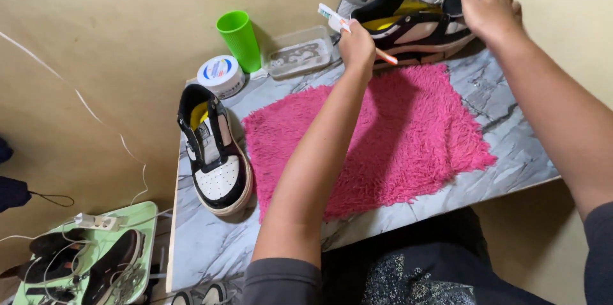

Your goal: Cleaning the upper and midsole of a sneaker using a toothbrush and cleaning solution.

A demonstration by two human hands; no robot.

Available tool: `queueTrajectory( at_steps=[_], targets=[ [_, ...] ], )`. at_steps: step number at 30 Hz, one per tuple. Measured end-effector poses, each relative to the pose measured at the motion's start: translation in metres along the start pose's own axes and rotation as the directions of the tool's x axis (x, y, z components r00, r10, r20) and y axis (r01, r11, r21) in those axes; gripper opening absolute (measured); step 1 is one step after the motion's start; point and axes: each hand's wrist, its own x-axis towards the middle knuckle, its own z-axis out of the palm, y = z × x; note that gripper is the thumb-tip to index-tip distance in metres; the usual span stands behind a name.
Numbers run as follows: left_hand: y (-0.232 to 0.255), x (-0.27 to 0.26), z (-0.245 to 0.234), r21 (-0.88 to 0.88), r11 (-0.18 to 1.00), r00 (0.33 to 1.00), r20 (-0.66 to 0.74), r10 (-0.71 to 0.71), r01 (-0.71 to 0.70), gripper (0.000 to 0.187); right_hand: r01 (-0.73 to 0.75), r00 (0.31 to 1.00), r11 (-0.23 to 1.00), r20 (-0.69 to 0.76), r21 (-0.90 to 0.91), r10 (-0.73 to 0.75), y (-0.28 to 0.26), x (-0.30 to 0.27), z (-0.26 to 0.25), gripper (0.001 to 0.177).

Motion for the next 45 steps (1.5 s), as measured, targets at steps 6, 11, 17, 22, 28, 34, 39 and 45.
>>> queueTrajectory(
  at_steps=[6,11,17,22,28,34,39,45],
  targets=[
    [0.009,-0.011,-0.005,-0.041,0.995,0.995,0.022,-0.094,0.095,0.066,-0.079,0.988,0.983,0.117,-0.164,0.099,-0.013,0.012,0.005,0.088],
    [0.029,-0.036,-0.019,-0.085,0.985,0.986,0.089,-0.144,0.151,0.065,-0.066,0.998,0.997,0.007,-0.031,0.067,0.004,0.028,0.017,0.084],
    [0.016,-0.019,-0.009,-0.068,0.994,0.996,0.02,-0.084,0.085,0.064,0.024,0.993,0.999,-0.116,0.028,-0.021,0.028,0.042,0.025,0.046],
    [0.023,-0.031,-0.013,-0.117,0.99,0.996,0.036,-0.079,0.082,0.06,0.064,0.989,0.998,-0.133,-0.014,-0.065,0.02,0.029,0.018,0.037],
    [0.011,-0.015,-0.013,-0.087,0.993,0.997,0.007,-0.082,0.083,0.062,-0.008,1.0,0.992,0.031,0.129,0.004,0.004,0.02,0.02,0.028],
    [0.011,-0.013,-0.02,-0.046,0.997,0.998,-0.001,-0.065,0.065,0.068,-0.309,0.92,0.846,-0.09,0.434,0.382,0.012,0.022,0.036,0.086],
    [0.007,-0.003,-0.017,-0.019,0.997,0.997,-0.01,-0.074,0.073,0.068,-0.303,0.898,0.479,0.078,0.824,0.434,0.024,0.042,0.041,0.052],
    [0.008,-0.008,-0.018,-0.019,0.996,0.996,0.017,-0.086,0.087,0.066,-0.366,0.923,0.588,0.201,0.721,0.328,0.026,0.026,0.026,0.051]
  ],
)
